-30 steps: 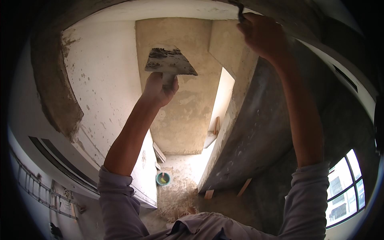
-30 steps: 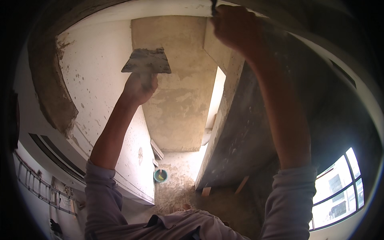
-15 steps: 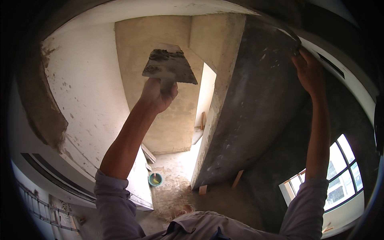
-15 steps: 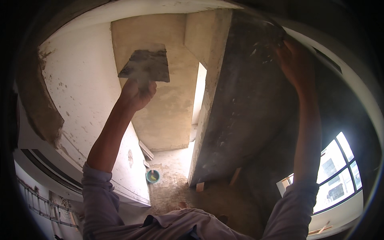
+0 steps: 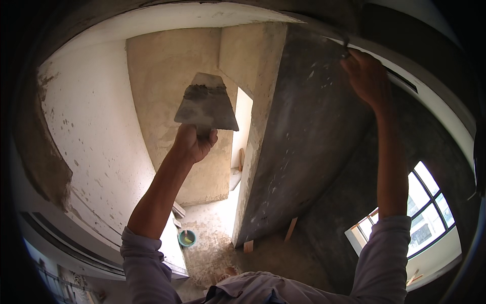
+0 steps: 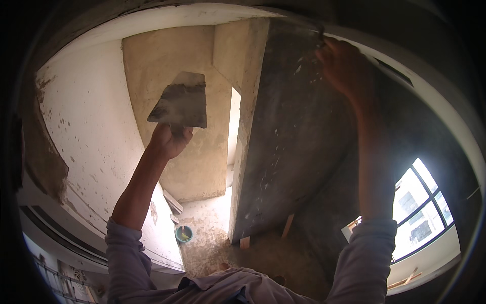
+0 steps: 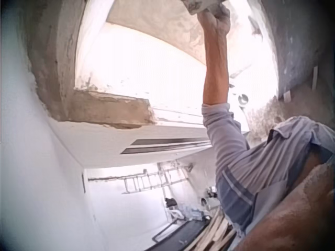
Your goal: The person applies plaster to an interior door frame and wall using a hawk and a trowel.
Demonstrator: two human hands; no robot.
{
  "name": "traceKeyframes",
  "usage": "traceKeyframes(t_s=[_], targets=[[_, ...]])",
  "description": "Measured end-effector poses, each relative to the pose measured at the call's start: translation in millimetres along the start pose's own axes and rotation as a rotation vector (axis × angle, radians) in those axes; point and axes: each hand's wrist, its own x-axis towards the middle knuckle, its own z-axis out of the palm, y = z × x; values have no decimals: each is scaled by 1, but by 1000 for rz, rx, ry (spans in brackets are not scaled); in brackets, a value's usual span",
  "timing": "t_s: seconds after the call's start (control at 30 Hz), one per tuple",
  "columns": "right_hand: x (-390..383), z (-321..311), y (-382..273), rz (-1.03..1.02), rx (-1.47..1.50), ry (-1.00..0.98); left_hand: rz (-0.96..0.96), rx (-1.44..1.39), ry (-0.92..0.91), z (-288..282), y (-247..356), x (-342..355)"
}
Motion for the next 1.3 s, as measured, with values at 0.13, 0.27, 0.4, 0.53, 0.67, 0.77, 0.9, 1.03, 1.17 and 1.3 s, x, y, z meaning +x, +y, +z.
traceKeyframes(t_s=[0.13,0.27,0.4,0.53,0.67,0.77,0.9,1.03,1.17,1.3], targets=[[-29,-35,55,40,-21,20,-19,23,-112,-14,0,0],[-89,-52,78,254,-59,-28,49,88,-129,-21,4,-15],[-104,-43,14,-14,-126,24,89,155,45,-7,16,-39],[-45,7,-86,-237,216,16,170,179,117,-22,37,-50],[28,20,-163,-340,487,103,198,168,122,-16,53,-65],[68,24,-177,-331,430,173,258,196,187,-18,63,-83],[65,1,-163,-252,400,136,235,193,202,-37,76,-103],[42,-10,-99,-150,460,130,208,186,125,-40,72,-114],[2,-35,-67,165,577,-136,258,193,88,-55,67,-137],[-38,-31,-35,-7,209,8,207,167,86,-63,61,-159]])
